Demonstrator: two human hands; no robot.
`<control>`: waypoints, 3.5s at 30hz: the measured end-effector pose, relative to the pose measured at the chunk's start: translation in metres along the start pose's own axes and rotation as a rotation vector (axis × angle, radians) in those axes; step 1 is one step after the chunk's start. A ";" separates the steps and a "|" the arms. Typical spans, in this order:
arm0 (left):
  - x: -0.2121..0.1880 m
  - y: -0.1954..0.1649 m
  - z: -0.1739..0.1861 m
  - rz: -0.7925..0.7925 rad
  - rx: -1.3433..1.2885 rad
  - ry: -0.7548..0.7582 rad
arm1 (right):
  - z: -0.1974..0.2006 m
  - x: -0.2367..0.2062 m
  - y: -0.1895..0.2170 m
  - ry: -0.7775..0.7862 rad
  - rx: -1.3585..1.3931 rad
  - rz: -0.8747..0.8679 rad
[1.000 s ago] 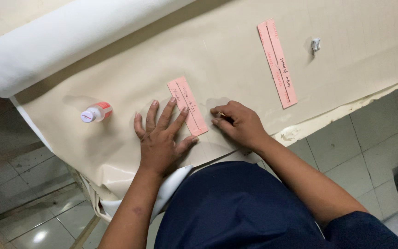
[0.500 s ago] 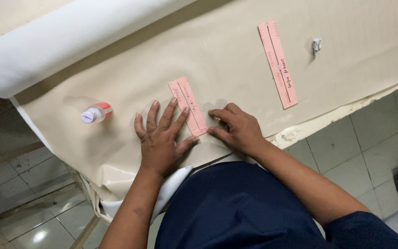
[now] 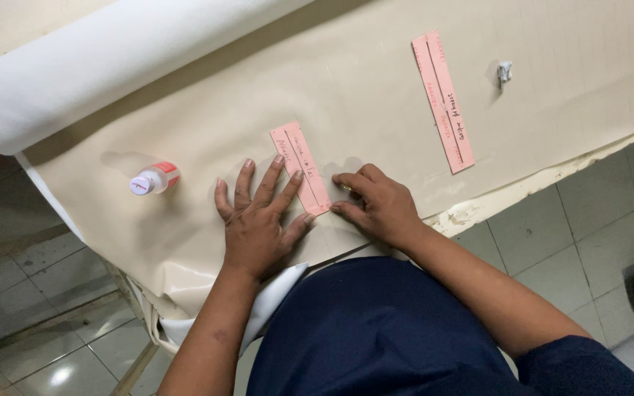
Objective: The person uses a pink ruler and a pencil to draw straight lines on a large piece of beige fabric laid on a table. They repeatedly reposition the ruler and draw lines, then briefly handle a small bottle and a crumpled paper before resuming marking.
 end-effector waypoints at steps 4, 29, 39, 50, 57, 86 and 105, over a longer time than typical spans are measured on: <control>-0.002 0.002 0.001 0.004 -0.003 -0.045 | 0.000 0.000 0.003 0.020 -0.009 -0.013; -0.003 0.002 0.000 -0.004 0.002 -0.083 | 0.000 0.001 0.010 0.109 -0.105 0.025; -0.002 0.002 0.000 -0.009 -0.004 -0.074 | -0.002 0.000 0.010 0.092 -0.113 0.034; -0.003 0.003 0.006 -0.004 -0.034 -0.093 | 0.012 -0.004 -0.016 0.092 0.255 -0.064; -0.004 0.004 0.007 -0.002 -0.041 -0.099 | 0.022 -0.009 -0.001 0.037 0.271 -0.137; 0.004 0.011 0.007 0.028 -0.122 -0.094 | -0.016 0.004 0.052 0.311 -0.160 0.250; 0.020 0.026 0.008 0.043 -0.182 -0.095 | -0.013 0.016 0.064 0.163 -0.007 0.261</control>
Point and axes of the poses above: each hand's wrist, its own x-axis towards the middle knuckle, its own z-axis out of the back of the hand, y = z × x, the point moved 4 cm from there along x, towards the middle knuckle, and after that the axes turned 13 degrees about x, right-handed, at the moved point
